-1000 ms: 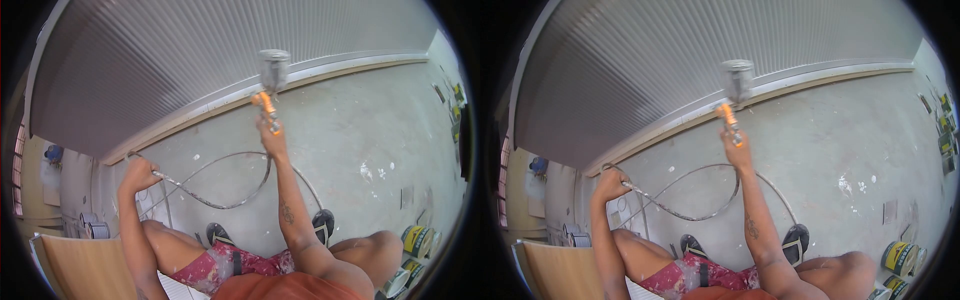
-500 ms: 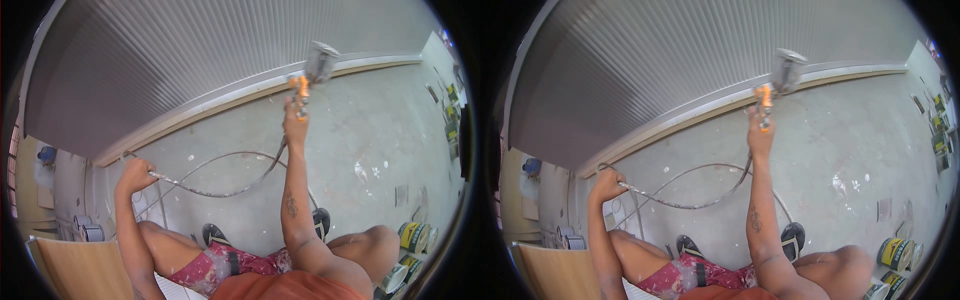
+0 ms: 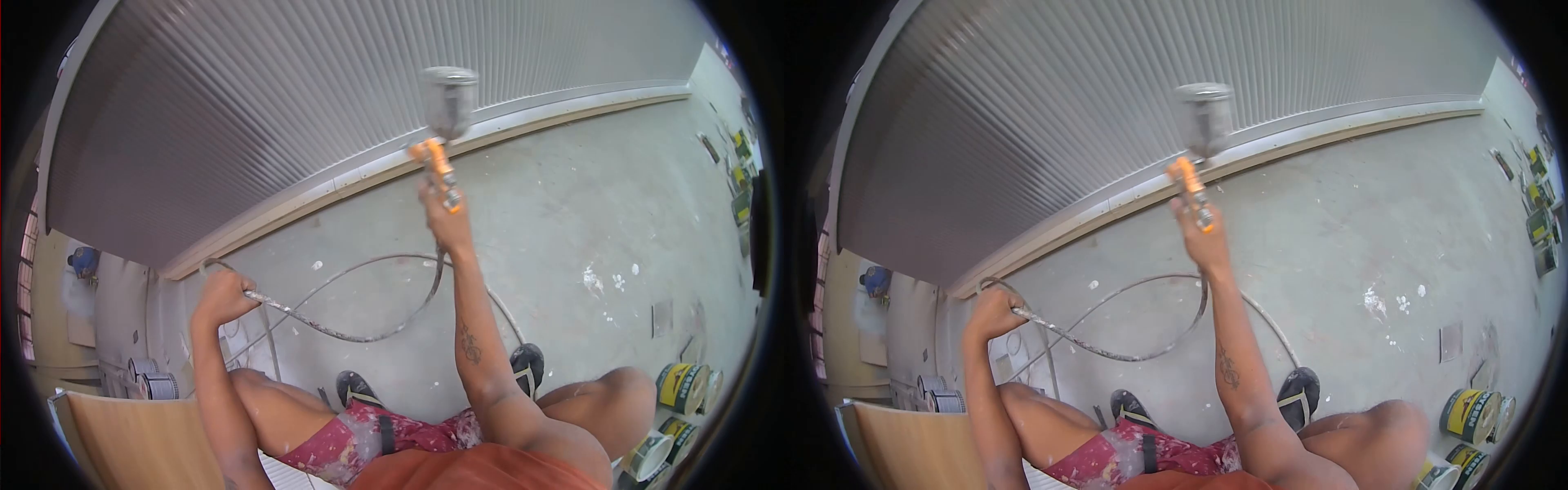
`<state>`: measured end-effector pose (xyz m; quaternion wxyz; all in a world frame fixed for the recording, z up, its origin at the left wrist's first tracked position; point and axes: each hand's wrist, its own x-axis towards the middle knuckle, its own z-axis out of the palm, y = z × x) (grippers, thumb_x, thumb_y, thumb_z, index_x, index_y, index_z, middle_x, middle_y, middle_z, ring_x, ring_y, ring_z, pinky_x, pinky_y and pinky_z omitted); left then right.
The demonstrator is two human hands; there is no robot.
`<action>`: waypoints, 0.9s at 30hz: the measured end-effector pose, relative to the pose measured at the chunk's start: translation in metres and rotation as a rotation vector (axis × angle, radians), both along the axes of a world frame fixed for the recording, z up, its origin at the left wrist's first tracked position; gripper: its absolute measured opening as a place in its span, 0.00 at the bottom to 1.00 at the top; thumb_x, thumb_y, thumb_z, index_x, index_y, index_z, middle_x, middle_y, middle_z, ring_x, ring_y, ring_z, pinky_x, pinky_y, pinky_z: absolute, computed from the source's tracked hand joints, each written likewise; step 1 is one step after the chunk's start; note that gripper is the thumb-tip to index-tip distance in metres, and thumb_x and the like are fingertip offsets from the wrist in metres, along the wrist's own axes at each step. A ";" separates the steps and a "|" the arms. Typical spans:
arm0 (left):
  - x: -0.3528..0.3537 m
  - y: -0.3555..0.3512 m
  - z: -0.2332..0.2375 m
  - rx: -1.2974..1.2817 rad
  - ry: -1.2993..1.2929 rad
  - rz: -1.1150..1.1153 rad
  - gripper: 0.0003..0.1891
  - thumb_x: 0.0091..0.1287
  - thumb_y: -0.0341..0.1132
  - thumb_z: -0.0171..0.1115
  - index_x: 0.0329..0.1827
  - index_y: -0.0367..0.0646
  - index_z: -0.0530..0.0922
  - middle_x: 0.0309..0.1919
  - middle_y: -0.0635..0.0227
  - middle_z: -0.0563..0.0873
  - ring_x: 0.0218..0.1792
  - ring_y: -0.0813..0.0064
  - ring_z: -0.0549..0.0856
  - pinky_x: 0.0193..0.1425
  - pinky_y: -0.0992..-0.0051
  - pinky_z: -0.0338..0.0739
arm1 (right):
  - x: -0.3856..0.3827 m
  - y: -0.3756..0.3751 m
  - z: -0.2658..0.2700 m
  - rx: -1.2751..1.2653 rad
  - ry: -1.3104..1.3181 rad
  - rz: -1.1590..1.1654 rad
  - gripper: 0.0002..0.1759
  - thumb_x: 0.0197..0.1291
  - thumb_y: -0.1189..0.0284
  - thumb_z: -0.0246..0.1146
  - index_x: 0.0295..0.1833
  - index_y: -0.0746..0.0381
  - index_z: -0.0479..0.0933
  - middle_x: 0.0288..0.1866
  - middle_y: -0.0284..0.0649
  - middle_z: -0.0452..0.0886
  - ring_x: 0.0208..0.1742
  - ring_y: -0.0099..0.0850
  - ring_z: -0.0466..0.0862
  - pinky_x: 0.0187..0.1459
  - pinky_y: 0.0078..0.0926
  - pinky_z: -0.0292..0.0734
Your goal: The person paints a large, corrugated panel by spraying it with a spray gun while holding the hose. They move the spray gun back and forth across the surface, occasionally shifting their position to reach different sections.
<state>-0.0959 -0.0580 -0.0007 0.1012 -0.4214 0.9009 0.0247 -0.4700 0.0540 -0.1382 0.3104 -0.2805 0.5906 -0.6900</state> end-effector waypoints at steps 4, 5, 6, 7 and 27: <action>-0.005 0.000 0.001 0.052 -0.007 -0.003 0.13 0.48 0.43 0.70 0.21 0.41 0.83 0.21 0.50 0.80 0.27 0.44 0.80 0.31 0.53 0.71 | 0.022 0.004 0.016 0.048 -0.134 0.432 0.17 0.69 0.59 0.68 0.46 0.64 0.82 0.25 0.25 0.70 0.30 0.17 0.67 0.33 0.25 0.65; -0.005 0.000 0.001 0.061 0.001 -0.001 0.14 0.48 0.43 0.71 0.21 0.41 0.83 0.21 0.50 0.80 0.27 0.44 0.80 0.31 0.53 0.72 | 0.023 0.004 0.018 0.048 -0.131 0.433 0.17 0.69 0.59 0.68 0.46 0.64 0.82 0.25 0.25 0.70 0.30 0.17 0.67 0.33 0.25 0.65; -0.005 -0.001 -0.001 0.061 0.006 0.001 0.14 0.48 0.43 0.71 0.21 0.41 0.83 0.21 0.50 0.80 0.27 0.44 0.80 0.31 0.53 0.72 | 0.022 0.006 0.018 0.023 -0.095 0.390 0.17 0.69 0.59 0.69 0.47 0.64 0.83 0.25 0.25 0.69 0.29 0.17 0.67 0.33 0.24 0.65; -0.004 -0.001 -0.001 0.052 0.001 -0.014 0.14 0.48 0.43 0.71 0.21 0.41 0.83 0.21 0.49 0.80 0.27 0.44 0.80 0.31 0.53 0.71 | 0.020 0.007 0.020 -0.002 -0.057 0.346 0.17 0.69 0.59 0.69 0.49 0.64 0.83 0.25 0.24 0.69 0.29 0.17 0.66 0.33 0.23 0.64; 0.001 -0.001 0.000 -0.010 0.024 -0.028 0.15 0.50 0.44 0.70 0.20 0.41 0.81 0.19 0.50 0.79 0.25 0.44 0.79 0.29 0.52 0.70 | -0.037 0.008 0.006 -0.024 -0.007 -0.171 0.17 0.71 0.60 0.67 0.45 0.66 0.80 0.26 0.27 0.71 0.30 0.19 0.67 0.33 0.28 0.65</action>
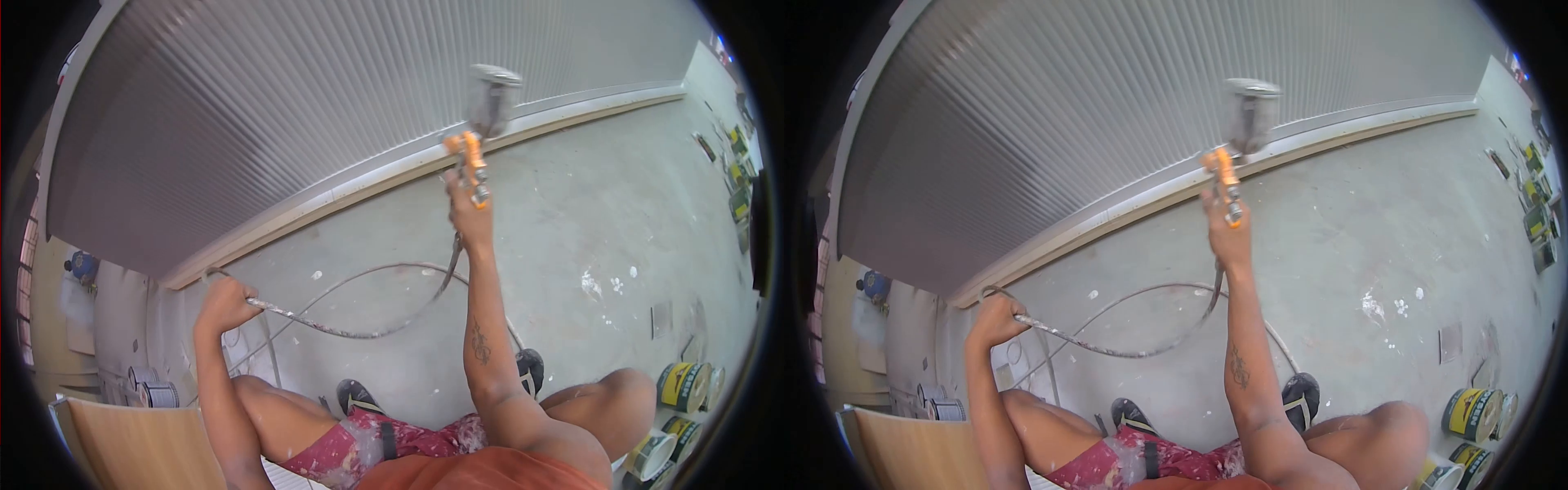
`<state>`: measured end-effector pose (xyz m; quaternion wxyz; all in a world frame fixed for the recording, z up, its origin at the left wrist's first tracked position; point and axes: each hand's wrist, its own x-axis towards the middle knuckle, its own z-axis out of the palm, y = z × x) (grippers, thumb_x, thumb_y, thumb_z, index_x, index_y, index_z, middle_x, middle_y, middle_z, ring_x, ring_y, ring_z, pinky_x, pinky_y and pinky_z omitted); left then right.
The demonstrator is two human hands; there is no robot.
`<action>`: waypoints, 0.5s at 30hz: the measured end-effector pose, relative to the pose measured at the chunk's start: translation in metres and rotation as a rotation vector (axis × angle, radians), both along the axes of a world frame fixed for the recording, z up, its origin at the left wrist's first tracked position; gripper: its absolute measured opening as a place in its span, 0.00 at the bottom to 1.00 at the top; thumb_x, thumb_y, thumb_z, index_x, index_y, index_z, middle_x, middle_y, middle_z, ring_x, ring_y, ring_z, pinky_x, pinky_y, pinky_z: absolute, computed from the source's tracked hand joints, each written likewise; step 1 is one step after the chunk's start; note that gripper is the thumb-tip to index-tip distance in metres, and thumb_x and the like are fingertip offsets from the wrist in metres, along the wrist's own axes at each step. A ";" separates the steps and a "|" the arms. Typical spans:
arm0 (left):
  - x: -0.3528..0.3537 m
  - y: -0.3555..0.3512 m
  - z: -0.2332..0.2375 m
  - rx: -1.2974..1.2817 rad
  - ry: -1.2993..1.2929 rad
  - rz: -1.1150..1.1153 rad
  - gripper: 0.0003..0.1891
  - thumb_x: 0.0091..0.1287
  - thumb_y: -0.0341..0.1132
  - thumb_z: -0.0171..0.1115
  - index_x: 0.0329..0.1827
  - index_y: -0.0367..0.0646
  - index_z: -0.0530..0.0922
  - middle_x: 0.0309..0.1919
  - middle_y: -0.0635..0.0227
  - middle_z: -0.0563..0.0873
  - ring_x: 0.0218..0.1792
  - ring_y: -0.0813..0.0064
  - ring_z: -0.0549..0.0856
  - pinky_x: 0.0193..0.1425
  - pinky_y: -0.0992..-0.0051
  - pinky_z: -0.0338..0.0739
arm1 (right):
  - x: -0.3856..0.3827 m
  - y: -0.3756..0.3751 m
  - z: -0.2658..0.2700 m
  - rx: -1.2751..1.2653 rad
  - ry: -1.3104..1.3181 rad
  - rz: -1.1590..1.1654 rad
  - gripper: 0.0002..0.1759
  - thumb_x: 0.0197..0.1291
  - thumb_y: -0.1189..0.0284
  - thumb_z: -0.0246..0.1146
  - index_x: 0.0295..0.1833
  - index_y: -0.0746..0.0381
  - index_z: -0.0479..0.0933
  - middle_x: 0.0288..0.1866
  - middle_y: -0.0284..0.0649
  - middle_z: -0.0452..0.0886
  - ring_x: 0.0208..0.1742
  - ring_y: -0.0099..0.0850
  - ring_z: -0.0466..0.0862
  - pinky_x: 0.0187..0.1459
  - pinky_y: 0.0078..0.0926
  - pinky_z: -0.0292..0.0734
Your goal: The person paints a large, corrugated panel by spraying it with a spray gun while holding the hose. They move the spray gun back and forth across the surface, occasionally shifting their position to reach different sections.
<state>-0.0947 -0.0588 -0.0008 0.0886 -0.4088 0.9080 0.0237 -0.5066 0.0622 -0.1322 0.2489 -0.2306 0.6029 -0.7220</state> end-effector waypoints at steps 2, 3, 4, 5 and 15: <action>0.000 -0.002 -0.002 0.043 0.008 -0.014 0.16 0.51 0.46 0.71 0.20 0.41 0.82 0.20 0.51 0.80 0.26 0.44 0.79 0.30 0.52 0.70 | 0.029 -0.003 0.012 0.027 -0.044 0.136 0.17 0.70 0.59 0.68 0.42 0.64 0.80 0.25 0.25 0.70 0.28 0.18 0.66 0.31 0.27 0.63; 0.000 -0.003 -0.002 0.037 0.009 -0.005 0.16 0.51 0.46 0.71 0.20 0.41 0.82 0.20 0.51 0.80 0.26 0.44 0.79 0.30 0.52 0.70 | 0.044 -0.005 0.018 -0.016 -0.064 0.269 0.17 0.69 0.59 0.69 0.39 0.63 0.79 0.23 0.24 0.68 0.27 0.17 0.66 0.29 0.26 0.62; -0.001 -0.004 -0.003 0.048 -0.029 -0.015 0.16 0.51 0.46 0.71 0.21 0.41 0.82 0.20 0.51 0.80 0.27 0.44 0.79 0.30 0.52 0.71 | 0.052 -0.006 0.022 -0.062 -0.080 0.401 0.17 0.69 0.59 0.69 0.37 0.61 0.77 0.22 0.22 0.67 0.26 0.16 0.65 0.28 0.25 0.61; -0.001 -0.005 -0.003 0.060 -0.067 -0.025 0.16 0.51 0.47 0.71 0.21 0.41 0.82 0.21 0.51 0.80 0.28 0.44 0.80 0.31 0.52 0.72 | 0.055 -0.006 0.024 -0.068 -0.076 0.408 0.17 0.69 0.59 0.69 0.37 0.61 0.77 0.22 0.22 0.67 0.26 0.16 0.65 0.28 0.25 0.61; -0.002 -0.002 0.000 0.027 -0.036 -0.049 0.15 0.51 0.45 0.71 0.21 0.42 0.82 0.22 0.51 0.81 0.29 0.45 0.81 0.32 0.52 0.72 | -0.005 0.000 0.019 -0.102 0.006 -0.213 0.18 0.71 0.59 0.67 0.33 0.58 0.73 0.21 0.23 0.65 0.19 0.15 0.63 0.22 0.21 0.56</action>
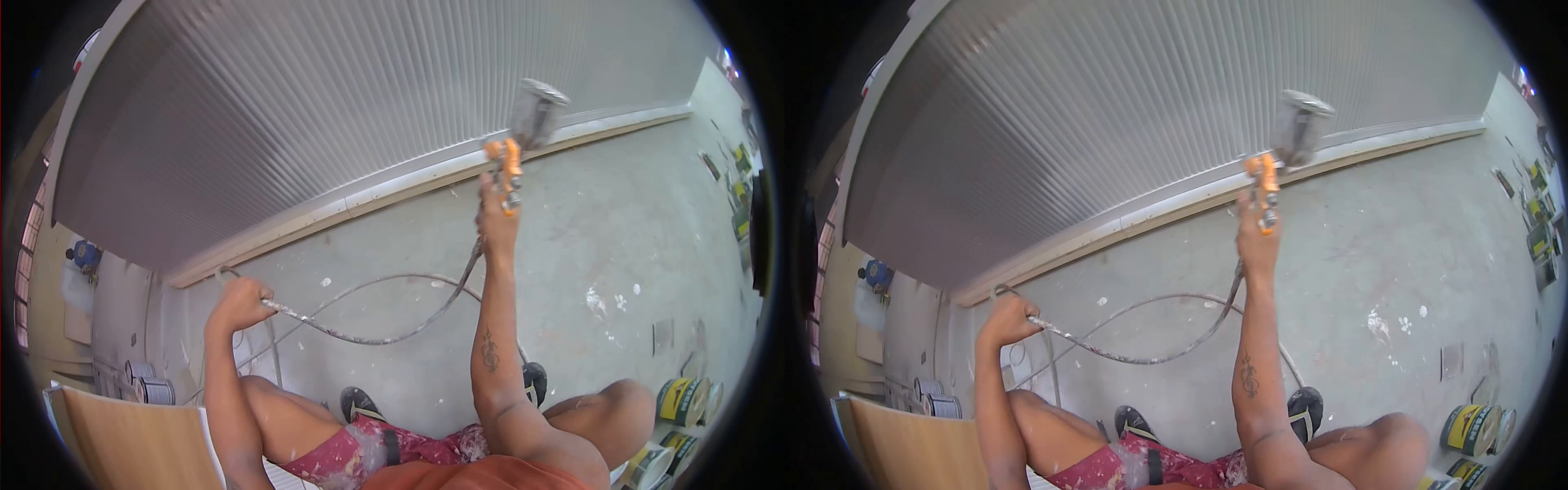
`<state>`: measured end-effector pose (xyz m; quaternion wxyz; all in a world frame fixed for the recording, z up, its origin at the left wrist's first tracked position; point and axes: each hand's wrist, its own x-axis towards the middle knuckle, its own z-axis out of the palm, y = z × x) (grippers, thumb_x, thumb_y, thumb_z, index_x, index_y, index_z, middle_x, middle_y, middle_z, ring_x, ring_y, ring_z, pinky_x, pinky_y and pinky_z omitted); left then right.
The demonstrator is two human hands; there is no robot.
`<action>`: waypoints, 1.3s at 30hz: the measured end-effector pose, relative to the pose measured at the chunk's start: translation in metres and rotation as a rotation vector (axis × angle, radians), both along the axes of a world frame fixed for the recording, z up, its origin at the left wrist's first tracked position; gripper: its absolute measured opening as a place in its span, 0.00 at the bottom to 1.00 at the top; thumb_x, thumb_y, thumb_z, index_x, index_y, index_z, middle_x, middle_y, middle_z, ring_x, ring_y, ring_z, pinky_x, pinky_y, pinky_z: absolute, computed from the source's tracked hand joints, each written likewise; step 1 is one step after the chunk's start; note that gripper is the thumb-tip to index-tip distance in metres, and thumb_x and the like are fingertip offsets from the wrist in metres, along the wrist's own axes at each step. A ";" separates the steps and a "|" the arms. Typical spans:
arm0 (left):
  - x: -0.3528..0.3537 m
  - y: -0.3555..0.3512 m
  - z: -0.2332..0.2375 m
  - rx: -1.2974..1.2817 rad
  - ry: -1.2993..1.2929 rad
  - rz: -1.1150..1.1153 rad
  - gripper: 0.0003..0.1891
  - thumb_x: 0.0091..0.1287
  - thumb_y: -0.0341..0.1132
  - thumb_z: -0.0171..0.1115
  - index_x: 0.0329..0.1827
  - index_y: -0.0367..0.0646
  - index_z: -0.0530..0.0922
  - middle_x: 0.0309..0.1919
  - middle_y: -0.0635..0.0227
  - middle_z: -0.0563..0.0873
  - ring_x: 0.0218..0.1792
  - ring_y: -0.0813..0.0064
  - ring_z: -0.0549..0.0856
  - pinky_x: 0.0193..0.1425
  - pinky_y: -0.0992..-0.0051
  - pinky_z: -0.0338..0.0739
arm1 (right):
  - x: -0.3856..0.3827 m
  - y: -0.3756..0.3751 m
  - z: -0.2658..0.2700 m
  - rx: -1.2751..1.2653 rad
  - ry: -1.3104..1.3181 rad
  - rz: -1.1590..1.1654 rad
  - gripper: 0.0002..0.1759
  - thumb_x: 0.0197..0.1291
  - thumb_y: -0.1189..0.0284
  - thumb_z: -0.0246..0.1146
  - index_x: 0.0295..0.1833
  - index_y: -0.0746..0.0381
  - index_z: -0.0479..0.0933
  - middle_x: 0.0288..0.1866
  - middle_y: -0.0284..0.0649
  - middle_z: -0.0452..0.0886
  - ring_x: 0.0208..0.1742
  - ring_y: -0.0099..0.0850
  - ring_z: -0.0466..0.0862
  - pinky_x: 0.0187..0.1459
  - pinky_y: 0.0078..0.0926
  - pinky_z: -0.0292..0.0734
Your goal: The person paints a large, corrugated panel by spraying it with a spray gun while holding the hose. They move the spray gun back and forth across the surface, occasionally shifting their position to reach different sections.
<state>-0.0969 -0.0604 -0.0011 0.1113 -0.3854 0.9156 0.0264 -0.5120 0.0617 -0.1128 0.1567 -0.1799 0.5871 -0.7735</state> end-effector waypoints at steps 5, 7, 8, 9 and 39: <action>0.000 0.004 0.000 0.005 0.042 0.094 0.12 0.52 0.44 0.70 0.22 0.43 0.85 0.22 0.51 0.82 0.27 0.45 0.81 0.32 0.54 0.73 | -0.058 0.008 0.007 -0.026 0.205 -0.473 0.15 0.75 0.65 0.62 0.45 0.69 0.78 0.29 0.35 0.74 0.32 0.27 0.72 0.38 0.33 0.70; 0.001 0.005 -0.001 -0.005 0.043 0.091 0.13 0.52 0.44 0.70 0.22 0.43 0.85 0.21 0.51 0.82 0.27 0.45 0.81 0.32 0.53 0.73 | -0.058 0.009 0.010 -0.036 0.149 -0.485 0.15 0.75 0.66 0.61 0.47 0.71 0.78 0.31 0.37 0.77 0.34 0.30 0.74 0.40 0.35 0.71; 0.002 0.004 -0.001 -0.014 0.046 0.091 0.13 0.52 0.44 0.69 0.22 0.44 0.85 0.21 0.51 0.82 0.27 0.45 0.81 0.32 0.53 0.73 | -0.054 0.003 0.008 -0.074 0.238 -0.465 0.15 0.75 0.64 0.62 0.40 0.66 0.75 0.26 0.31 0.70 0.29 0.24 0.68 0.33 0.32 0.64; 0.004 0.001 -0.002 -0.014 0.044 0.097 0.13 0.52 0.44 0.69 0.22 0.44 0.85 0.21 0.51 0.82 0.27 0.45 0.81 0.32 0.53 0.73 | -0.047 -0.003 0.007 -0.111 0.326 -0.441 0.18 0.74 0.62 0.63 0.32 0.61 0.72 0.21 0.26 0.64 0.24 0.19 0.63 0.26 0.28 0.56; 0.003 0.002 0.000 0.010 0.023 0.124 0.13 0.52 0.45 0.70 0.23 0.43 0.85 0.22 0.51 0.82 0.27 0.46 0.82 0.32 0.54 0.74 | -0.034 -0.009 0.018 -0.019 0.237 -0.175 0.16 0.73 0.64 0.65 0.41 0.68 0.77 0.28 0.31 0.73 0.31 0.25 0.70 0.35 0.31 0.68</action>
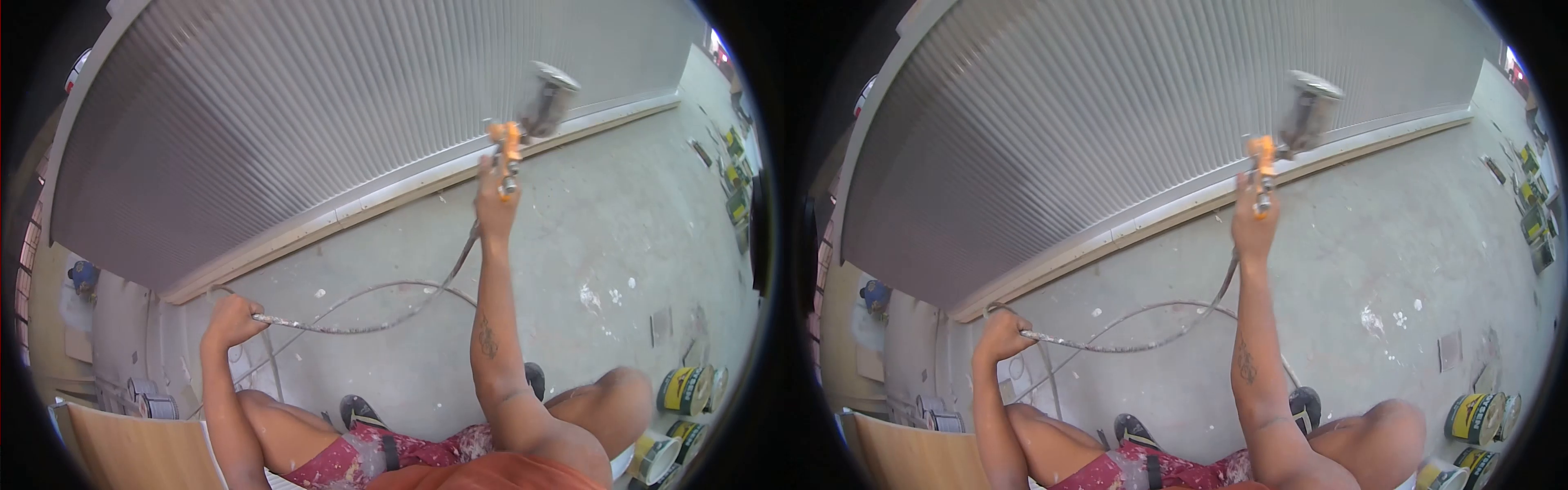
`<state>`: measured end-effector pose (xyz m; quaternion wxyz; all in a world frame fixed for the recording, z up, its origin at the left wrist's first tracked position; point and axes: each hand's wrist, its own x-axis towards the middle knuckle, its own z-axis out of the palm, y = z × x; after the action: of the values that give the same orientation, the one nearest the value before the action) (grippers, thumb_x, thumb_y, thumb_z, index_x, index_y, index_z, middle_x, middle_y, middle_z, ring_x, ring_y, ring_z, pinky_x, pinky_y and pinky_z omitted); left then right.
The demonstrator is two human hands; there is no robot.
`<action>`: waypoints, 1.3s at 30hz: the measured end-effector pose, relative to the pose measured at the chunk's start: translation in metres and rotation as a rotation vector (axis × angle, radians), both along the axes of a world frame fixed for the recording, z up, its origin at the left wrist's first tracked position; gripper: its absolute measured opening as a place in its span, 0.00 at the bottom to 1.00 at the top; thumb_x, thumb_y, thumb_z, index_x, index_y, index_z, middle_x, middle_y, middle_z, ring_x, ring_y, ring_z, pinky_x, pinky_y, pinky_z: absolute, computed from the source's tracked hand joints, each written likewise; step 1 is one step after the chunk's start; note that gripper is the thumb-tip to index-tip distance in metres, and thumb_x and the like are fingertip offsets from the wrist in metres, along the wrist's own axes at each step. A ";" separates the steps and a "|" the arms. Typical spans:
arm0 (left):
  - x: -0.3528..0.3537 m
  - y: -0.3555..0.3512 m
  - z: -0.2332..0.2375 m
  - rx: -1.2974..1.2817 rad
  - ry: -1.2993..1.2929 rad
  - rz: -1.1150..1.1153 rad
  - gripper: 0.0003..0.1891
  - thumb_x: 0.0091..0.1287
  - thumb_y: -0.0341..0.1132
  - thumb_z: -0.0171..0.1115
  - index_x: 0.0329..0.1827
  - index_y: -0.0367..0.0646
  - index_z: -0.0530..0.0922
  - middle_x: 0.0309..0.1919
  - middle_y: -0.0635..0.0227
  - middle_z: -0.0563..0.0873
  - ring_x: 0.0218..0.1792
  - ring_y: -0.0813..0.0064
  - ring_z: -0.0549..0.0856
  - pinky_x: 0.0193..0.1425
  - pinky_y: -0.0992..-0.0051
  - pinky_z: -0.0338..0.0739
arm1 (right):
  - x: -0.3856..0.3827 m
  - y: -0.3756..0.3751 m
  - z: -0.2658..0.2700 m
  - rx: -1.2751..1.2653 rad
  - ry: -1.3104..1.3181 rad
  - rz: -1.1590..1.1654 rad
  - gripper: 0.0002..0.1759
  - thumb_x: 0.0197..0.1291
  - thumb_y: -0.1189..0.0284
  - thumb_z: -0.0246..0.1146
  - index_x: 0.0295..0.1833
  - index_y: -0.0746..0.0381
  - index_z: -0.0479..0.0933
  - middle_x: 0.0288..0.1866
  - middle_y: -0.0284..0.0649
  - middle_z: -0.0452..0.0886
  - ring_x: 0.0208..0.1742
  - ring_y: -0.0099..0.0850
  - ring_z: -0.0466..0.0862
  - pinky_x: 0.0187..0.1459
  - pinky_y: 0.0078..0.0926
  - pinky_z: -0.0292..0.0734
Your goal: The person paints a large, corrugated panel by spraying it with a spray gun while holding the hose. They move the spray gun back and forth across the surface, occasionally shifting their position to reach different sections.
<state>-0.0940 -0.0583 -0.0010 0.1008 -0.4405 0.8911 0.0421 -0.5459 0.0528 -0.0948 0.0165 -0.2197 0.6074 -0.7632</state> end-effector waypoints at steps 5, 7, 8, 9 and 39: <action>0.003 -0.006 -0.003 0.007 -0.044 -0.074 0.14 0.51 0.46 0.70 0.23 0.44 0.85 0.22 0.51 0.82 0.28 0.46 0.81 0.32 0.54 0.74 | 0.074 -0.002 0.018 0.086 -0.346 0.709 0.17 0.67 0.58 0.72 0.40 0.61 0.78 0.26 0.26 0.71 0.23 0.15 0.65 0.25 0.22 0.61; 0.003 -0.008 -0.005 0.026 -0.046 -0.075 0.14 0.51 0.46 0.70 0.23 0.44 0.85 0.22 0.52 0.82 0.28 0.45 0.81 0.32 0.54 0.74 | 0.084 -0.001 0.024 0.100 -0.364 0.849 0.17 0.66 0.58 0.72 0.41 0.60 0.79 0.25 0.25 0.70 0.23 0.13 0.64 0.24 0.20 0.59; 0.004 -0.009 -0.004 0.044 -0.045 -0.079 0.14 0.51 0.46 0.70 0.23 0.44 0.85 0.22 0.52 0.83 0.28 0.45 0.81 0.32 0.53 0.74 | 0.088 -0.001 0.026 0.113 -0.377 0.986 0.17 0.65 0.58 0.73 0.42 0.59 0.79 0.24 0.24 0.69 0.22 0.12 0.63 0.23 0.19 0.58; 0.002 -0.008 -0.003 0.042 -0.043 -0.074 0.14 0.51 0.46 0.70 0.23 0.44 0.85 0.22 0.52 0.83 0.28 0.45 0.81 0.32 0.53 0.74 | 0.089 0.000 0.029 0.120 -0.346 0.992 0.17 0.64 0.57 0.73 0.43 0.58 0.79 0.23 0.22 0.68 0.22 0.12 0.62 0.22 0.19 0.57; 0.004 -0.011 -0.004 0.043 -0.064 -0.112 0.15 0.51 0.49 0.70 0.23 0.46 0.84 0.20 0.51 0.81 0.28 0.45 0.81 0.33 0.52 0.74 | 0.093 -0.001 0.050 0.041 -0.341 0.934 0.16 0.68 0.60 0.71 0.34 0.57 0.77 0.21 0.21 0.67 0.20 0.13 0.63 0.22 0.19 0.57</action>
<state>-0.0897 -0.0690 -0.0053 0.1407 -0.3889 0.9095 0.0416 -0.4534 0.0514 -0.0453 0.4599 -0.3400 0.4478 -0.6872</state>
